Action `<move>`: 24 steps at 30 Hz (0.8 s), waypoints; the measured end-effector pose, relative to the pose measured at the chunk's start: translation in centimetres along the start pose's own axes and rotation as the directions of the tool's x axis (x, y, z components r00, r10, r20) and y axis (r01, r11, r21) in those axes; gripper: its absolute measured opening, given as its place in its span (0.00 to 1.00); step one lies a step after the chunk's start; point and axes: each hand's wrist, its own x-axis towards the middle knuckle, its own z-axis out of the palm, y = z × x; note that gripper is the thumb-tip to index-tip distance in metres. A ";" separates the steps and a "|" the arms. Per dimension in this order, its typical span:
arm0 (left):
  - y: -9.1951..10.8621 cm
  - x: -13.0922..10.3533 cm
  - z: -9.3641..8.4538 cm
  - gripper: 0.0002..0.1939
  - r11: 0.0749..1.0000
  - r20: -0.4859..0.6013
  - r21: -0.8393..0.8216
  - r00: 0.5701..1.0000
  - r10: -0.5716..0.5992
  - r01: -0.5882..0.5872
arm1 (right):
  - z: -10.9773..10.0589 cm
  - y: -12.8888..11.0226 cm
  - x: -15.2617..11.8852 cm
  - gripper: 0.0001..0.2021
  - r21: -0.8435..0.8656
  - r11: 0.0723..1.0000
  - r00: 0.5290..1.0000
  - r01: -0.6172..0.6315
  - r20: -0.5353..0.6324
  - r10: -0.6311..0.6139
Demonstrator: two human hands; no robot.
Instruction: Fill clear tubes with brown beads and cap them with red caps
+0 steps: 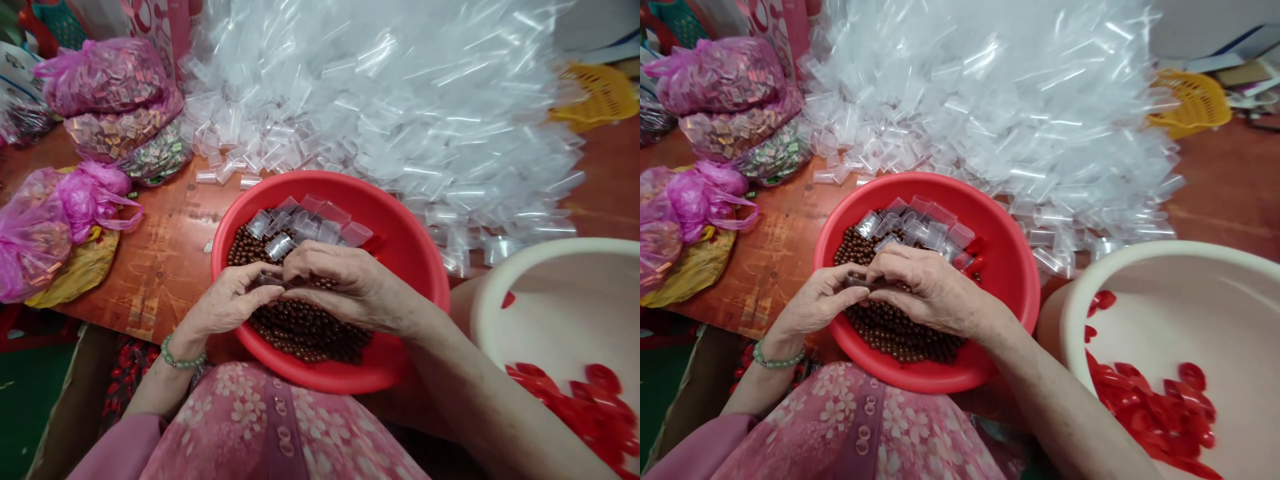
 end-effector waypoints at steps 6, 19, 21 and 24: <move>-0.1 0.3 -0.4 0.13 0.970 0.008 -0.241 0.999 -0.038 0.038 | 0.5 0.3 -1.4 0.05 0.076 0.987 0.980 -0.140 -0.130 0.149; 1.6 0.7 0.5 0.07 0.998 -0.039 0.006 0.997 0.065 -0.065 | -3.7 3.3 -7.5 0.16 -0.192 0.757 0.781 -0.624 -0.169 0.601; 1.4 1.2 0.5 0.06 0.999 -0.016 -0.014 0.999 0.050 -0.050 | -3.8 3.3 -7.8 0.16 -0.213 0.734 0.764 -0.645 -0.165 0.623; 1.0 2.0 0.7 0.06 0.996 0.000 -0.089 1.000 0.015 -0.015 | -2.8 3.4 -7.4 0.12 -0.290 0.735 0.779 -0.613 -0.066 0.623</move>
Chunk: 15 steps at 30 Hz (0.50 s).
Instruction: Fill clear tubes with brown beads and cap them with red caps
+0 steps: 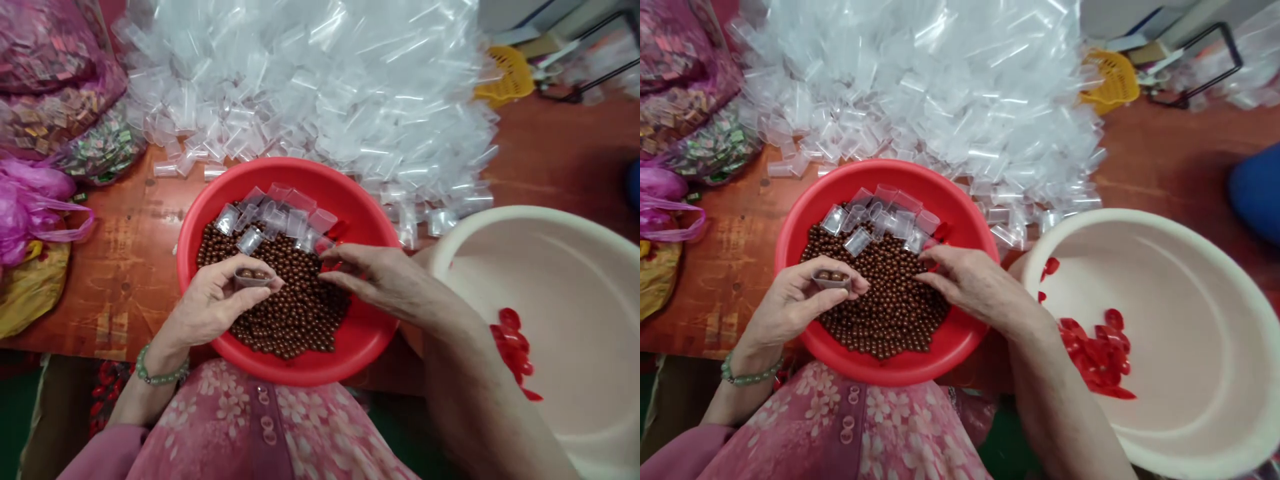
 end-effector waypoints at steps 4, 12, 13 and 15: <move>-0.4 0.4 0.1 0.07 0.993 -0.037 -0.111 0.999 -0.030 0.026 | 2.3 -1.1 1.0 0.07 -0.198 0.975 0.971 0.103 0.233 -0.055; -0.9 0.3 -0.4 0.13 0.951 0.044 -0.293 0.995 -0.087 0.096 | 4.1 -2.0 1.6 0.12 -0.284 0.948 0.929 0.141 0.369 -0.027; -1.0 0.3 -0.5 0.14 0.948 0.056 -0.303 0.995 -0.086 0.099 | 4.0 -2.1 1.5 0.13 -0.274 0.953 0.927 0.133 0.375 -0.022; -1.2 0.4 -0.7 0.15 0.945 0.075 -0.312 0.994 -0.077 0.097 | 3.8 -2.2 1.5 0.12 -0.225 0.967 0.929 0.118 0.369 -0.028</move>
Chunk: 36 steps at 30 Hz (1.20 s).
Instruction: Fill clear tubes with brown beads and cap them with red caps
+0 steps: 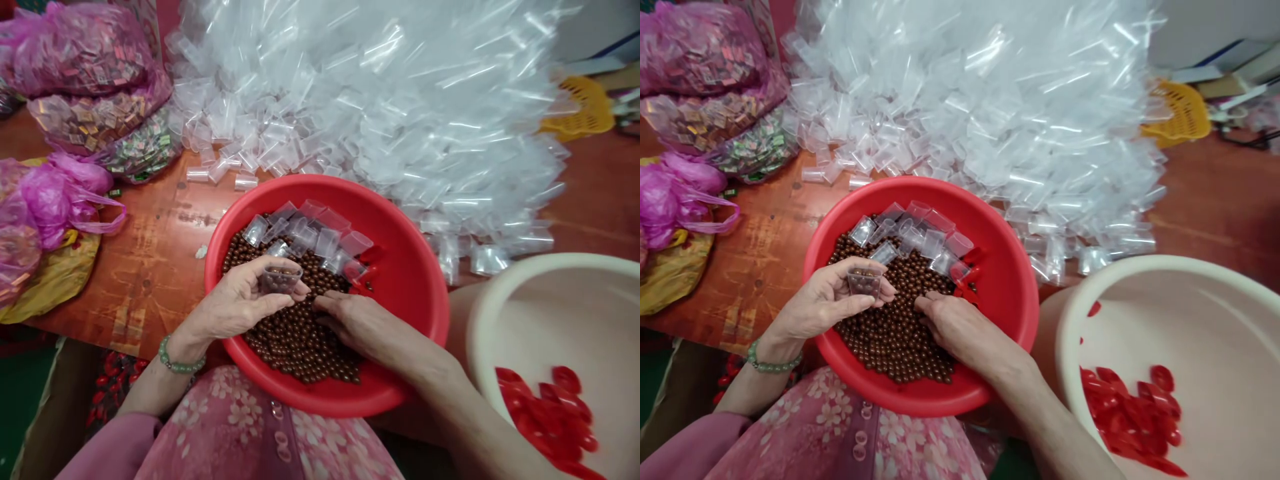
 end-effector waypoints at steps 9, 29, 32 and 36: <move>-0.7 0.2 -0.7 0.18 0.996 0.065 -0.088 0.997 0.032 -0.027 | -1.9 -0.7 -0.4 0.08 0.441 0.866 0.880 0.238 -0.475 0.000; -0.8 -0.3 -0.5 0.15 0.993 0.115 -0.118 0.993 0.011 0.003 | -3.6 -5.9 1.3 0.02 0.540 0.655 0.620 0.529 -0.772 0.136; -0.7 -0.1 -0.5 0.16 0.982 0.123 -0.187 0.992 0.000 0.023 | -3.5 -5.6 1.3 0.02 0.556 0.654 0.619 0.513 -0.767 0.166; -0.6 -0.1 -0.4 0.18 0.974 0.121 -0.226 0.993 0.013 0.015 | -3.5 -5.3 1.3 0.02 0.547 0.676 0.613 0.493 -0.770 0.176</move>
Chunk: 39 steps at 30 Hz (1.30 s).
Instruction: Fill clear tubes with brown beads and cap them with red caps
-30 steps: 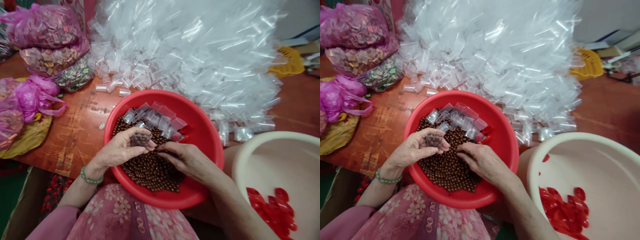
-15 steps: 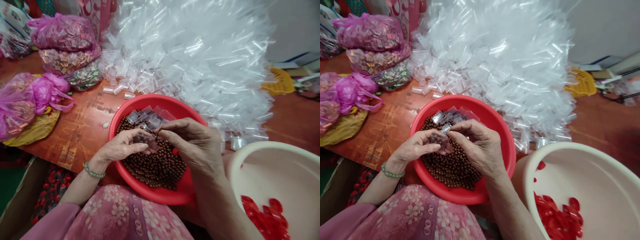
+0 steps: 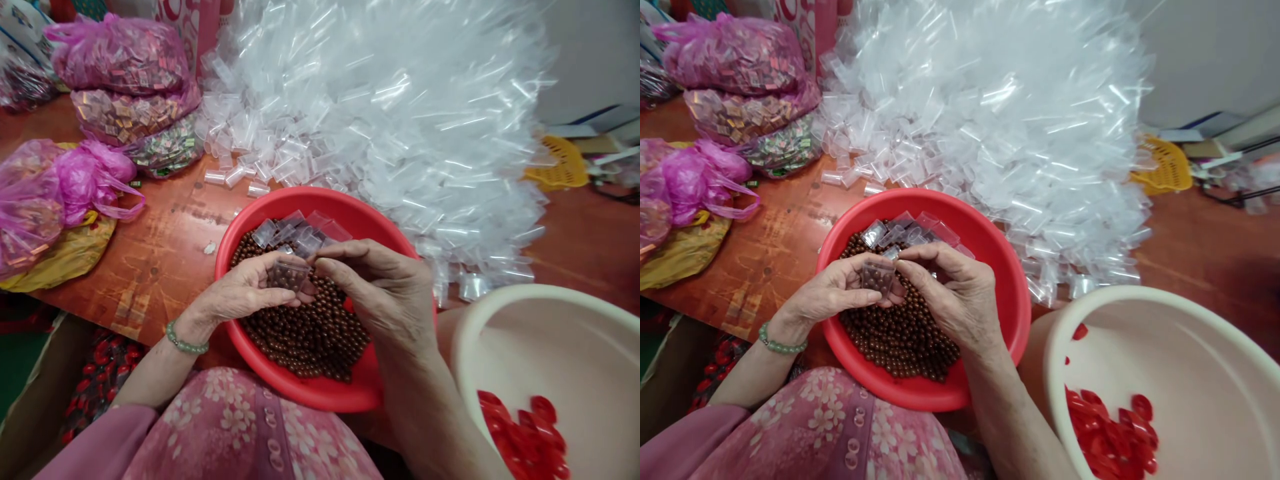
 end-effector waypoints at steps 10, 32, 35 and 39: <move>0.0 -1.5 1.1 0.11 0.854 -0.173 0.520 0.977 0.124 -0.016 | -1.4 1.5 -2.6 0.04 -0.294 0.955 0.975 0.044 0.223 0.024; -0.3 -0.2 2.1 0.09 0.804 -0.163 0.594 0.981 0.110 0.008 | -5.3 4.7 -1.8 0.13 -0.981 0.150 0.837 0.122 0.183 0.516; -0.2 -0.3 2.0 0.11 0.861 -0.168 0.509 0.982 0.090 0.009 | -5.0 5.3 -1.6 0.12 -0.982 0.139 0.832 0.125 0.180 0.525; -0.1 -0.2 1.8 0.13 0.911 -0.144 0.412 0.988 0.055 0.009 | -4.6 5.8 -1.3 0.12 -0.987 0.121 0.840 0.105 0.153 0.521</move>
